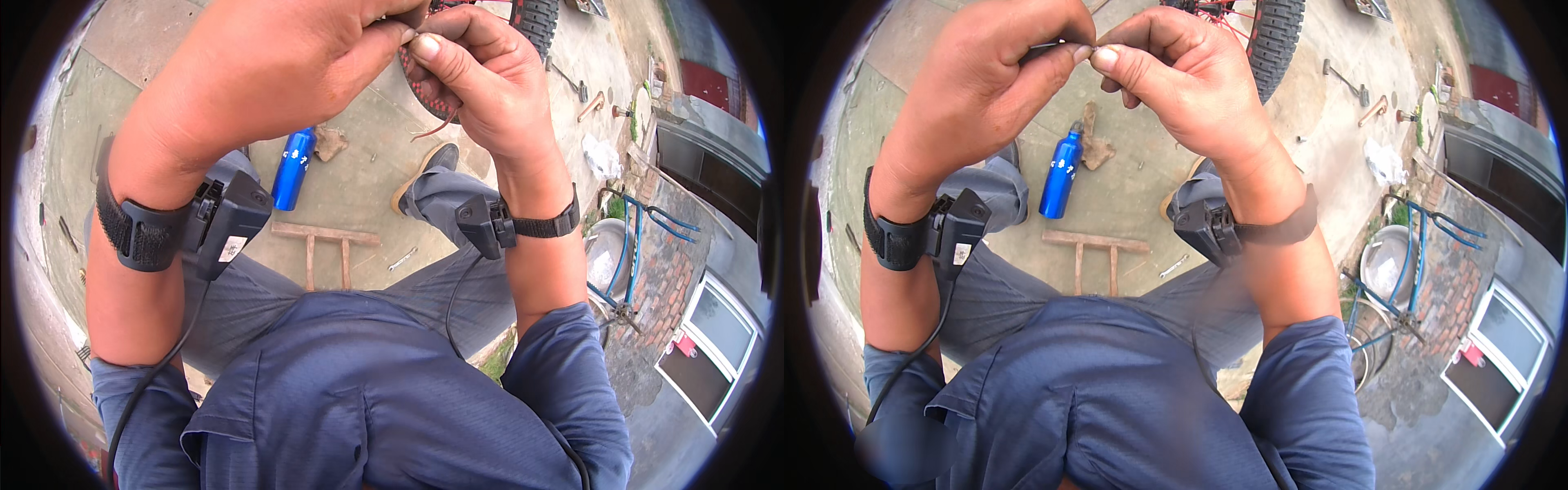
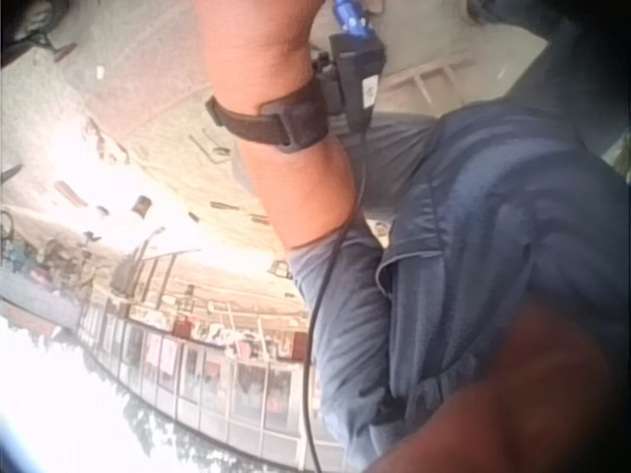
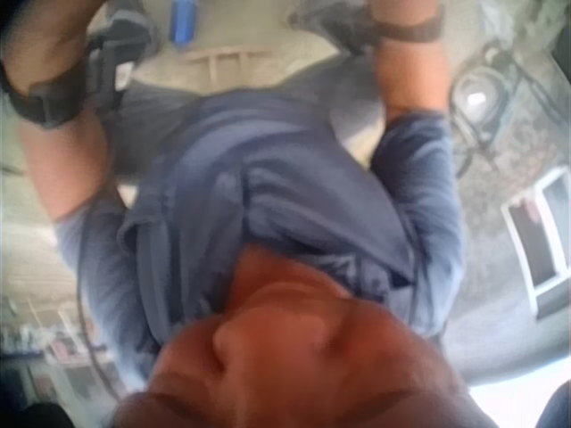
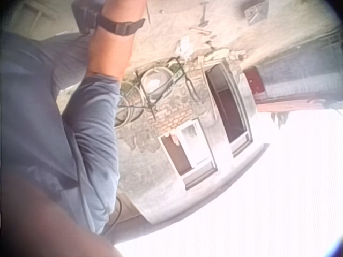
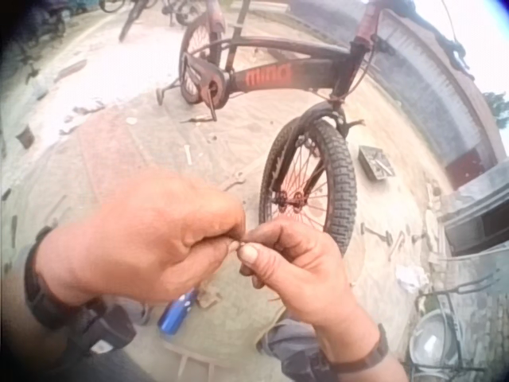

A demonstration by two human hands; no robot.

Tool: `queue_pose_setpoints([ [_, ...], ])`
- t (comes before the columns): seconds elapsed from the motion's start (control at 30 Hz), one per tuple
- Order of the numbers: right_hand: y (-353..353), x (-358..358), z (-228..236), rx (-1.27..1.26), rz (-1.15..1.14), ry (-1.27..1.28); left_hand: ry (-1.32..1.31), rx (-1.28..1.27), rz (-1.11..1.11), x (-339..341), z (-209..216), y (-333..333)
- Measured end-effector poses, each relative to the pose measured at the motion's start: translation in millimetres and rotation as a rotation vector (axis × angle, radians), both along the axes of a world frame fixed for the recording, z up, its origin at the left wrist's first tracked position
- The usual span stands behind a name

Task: The person removes a red cable housing and inner wire from a bicycle, then measures and compares the lengths of the housing and wire. They insert the wire into the housing and attach a metal ferrule to the end, preparing the cable assembly.

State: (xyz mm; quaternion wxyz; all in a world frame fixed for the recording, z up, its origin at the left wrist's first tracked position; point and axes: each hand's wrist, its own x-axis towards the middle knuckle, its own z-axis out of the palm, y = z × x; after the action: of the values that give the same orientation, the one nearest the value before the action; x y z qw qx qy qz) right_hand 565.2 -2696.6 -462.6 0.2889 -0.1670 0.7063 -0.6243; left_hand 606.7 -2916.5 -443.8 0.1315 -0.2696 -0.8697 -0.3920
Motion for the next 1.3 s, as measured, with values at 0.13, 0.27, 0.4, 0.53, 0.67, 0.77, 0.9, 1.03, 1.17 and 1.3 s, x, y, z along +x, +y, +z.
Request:
queue_pose_setpoints([
  [0.13, 5, -4, -7, -0.05, 0.046, 0.058, 0.016, 0.048, 0.003, 4, 1, -8],
  [0.27, 9, -3, -8, -0.051, 0.025, 0.076, -0.01, 0.086, 0.04, 8, 10, -8],
  [0.4, 6, -1, -8, -0.049, 0.046, 0.049, 0.04, -0.055, 0.069, 11, 16, -2],
  [0.53, 5, -2, -7, -0.002, 0.035, 0.034, 0.009, -0.062, 0.031, 4, 6, 4],
  [0.67, 8, -3, -9, -0.038, 0.025, 0.033, -0.008, -0.037, 0.021, 3, 2, -2],
  [0.77, 9, -5, -12, -0.053, 0.027, 0.063, -0.072, 0.05, 0.027, 8, 9, -10],
  [0.9, 8, -6, -11, -0.053, 0.036, 0.031, -0.106, 0.025, 0.052, 2, 10, -12],
  [1.03, 5, -3, -8, -0.043, 0.023, 0.01, 0.012, -0.131, 0.035, 3, 2, -7],
  [1.17, 6, -2, -7, 0.007, 0.035, 0.001, -0.028, -0.074, -0.008, 3, 1, -2],
  [1.3, 10, -5, -8, -0.047, 0.023, 0.05, -0.008, 0.005, 0.091, 9, 14, -3],
])
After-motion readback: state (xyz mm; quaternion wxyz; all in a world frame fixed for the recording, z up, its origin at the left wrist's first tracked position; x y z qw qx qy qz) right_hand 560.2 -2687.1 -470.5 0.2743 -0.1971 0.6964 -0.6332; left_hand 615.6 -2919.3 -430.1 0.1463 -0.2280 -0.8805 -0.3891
